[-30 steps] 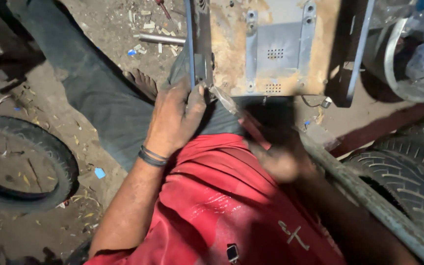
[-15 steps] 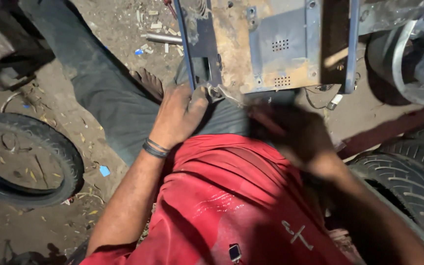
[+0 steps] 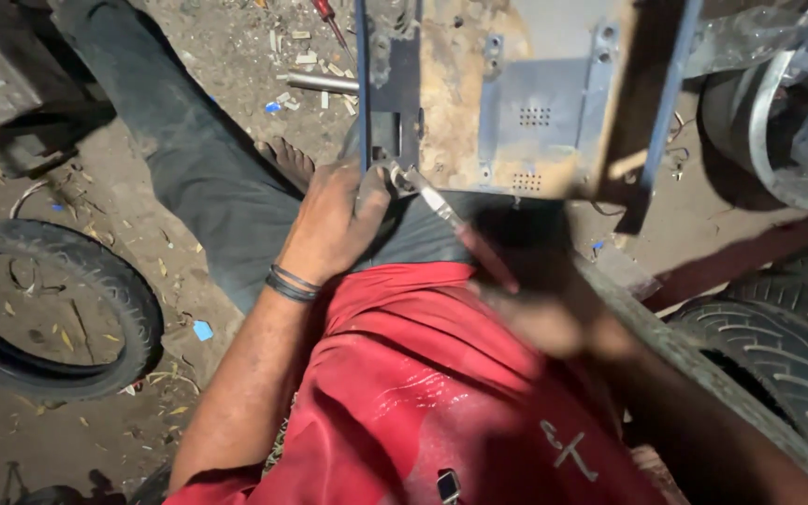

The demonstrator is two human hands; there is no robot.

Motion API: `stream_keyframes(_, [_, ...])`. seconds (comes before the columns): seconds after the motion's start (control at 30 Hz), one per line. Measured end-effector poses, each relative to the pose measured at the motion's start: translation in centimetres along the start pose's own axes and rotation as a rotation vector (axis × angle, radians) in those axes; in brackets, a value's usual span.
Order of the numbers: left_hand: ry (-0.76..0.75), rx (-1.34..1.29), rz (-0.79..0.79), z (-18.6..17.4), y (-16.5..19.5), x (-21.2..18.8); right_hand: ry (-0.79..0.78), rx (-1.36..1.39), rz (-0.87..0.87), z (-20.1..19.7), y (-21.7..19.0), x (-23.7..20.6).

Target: The person sits on the floor and disassembles a metal electronics enclosure. They use pliers to remove a metal bracket and a screwdriver to loosen screws, then separate the casing to reveal internal components.

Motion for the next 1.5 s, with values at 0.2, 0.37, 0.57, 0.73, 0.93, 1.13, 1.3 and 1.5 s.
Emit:
stream_keyframes(0.2, [-0.104,0.115,-0.093,-0.2,0.5,-0.3,0.426,-1.073,-0.408,-1.8,-0.5,-0.4])
stream_keyframes(0.37, [0.011,-0.015,0.022,0.3,-0.2,-0.6,0.445,-0.916,-0.249,-3.4,-0.5,0.2])
stream_keyframes(0.57, [-0.002,-0.065,0.022,0.1,1.1,-0.3,0.169,-0.798,-0.290,-4.1,-3.1,-0.8])
stream_keyframes(0.73, [0.020,-0.116,0.111,-0.9,2.5,0.2,0.038,-0.744,-0.064,-3.9,-4.0,-1.5])
stream_keyframes(0.93, [0.029,-0.062,0.062,-0.3,3.2,0.4,-0.049,-0.614,-0.100,-3.6,-4.2,-1.4])
stream_keyframes(1.13, [0.153,0.097,0.110,0.1,4.2,0.3,-0.052,-0.748,-0.271,-4.0,-3.7,-0.3])
stream_keyframes(1.3, [0.047,0.222,-0.024,-0.3,4.3,0.6,0.541,-1.162,-0.439,-3.4,-1.7,0.2])
stream_keyframes(1.5, [-0.079,0.171,-0.093,0.3,3.7,0.4,0.599,-1.119,-0.514,-4.3,-0.4,0.7])
Point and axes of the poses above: each hand's wrist, its own x-axis towards the middle knuckle, its own z-axis out of the palm, y = z × x, the point moved 1 cm from there along x, towards the middle knuckle, and after that the axes turned 9 degrees about x, right-handed, at the moved point
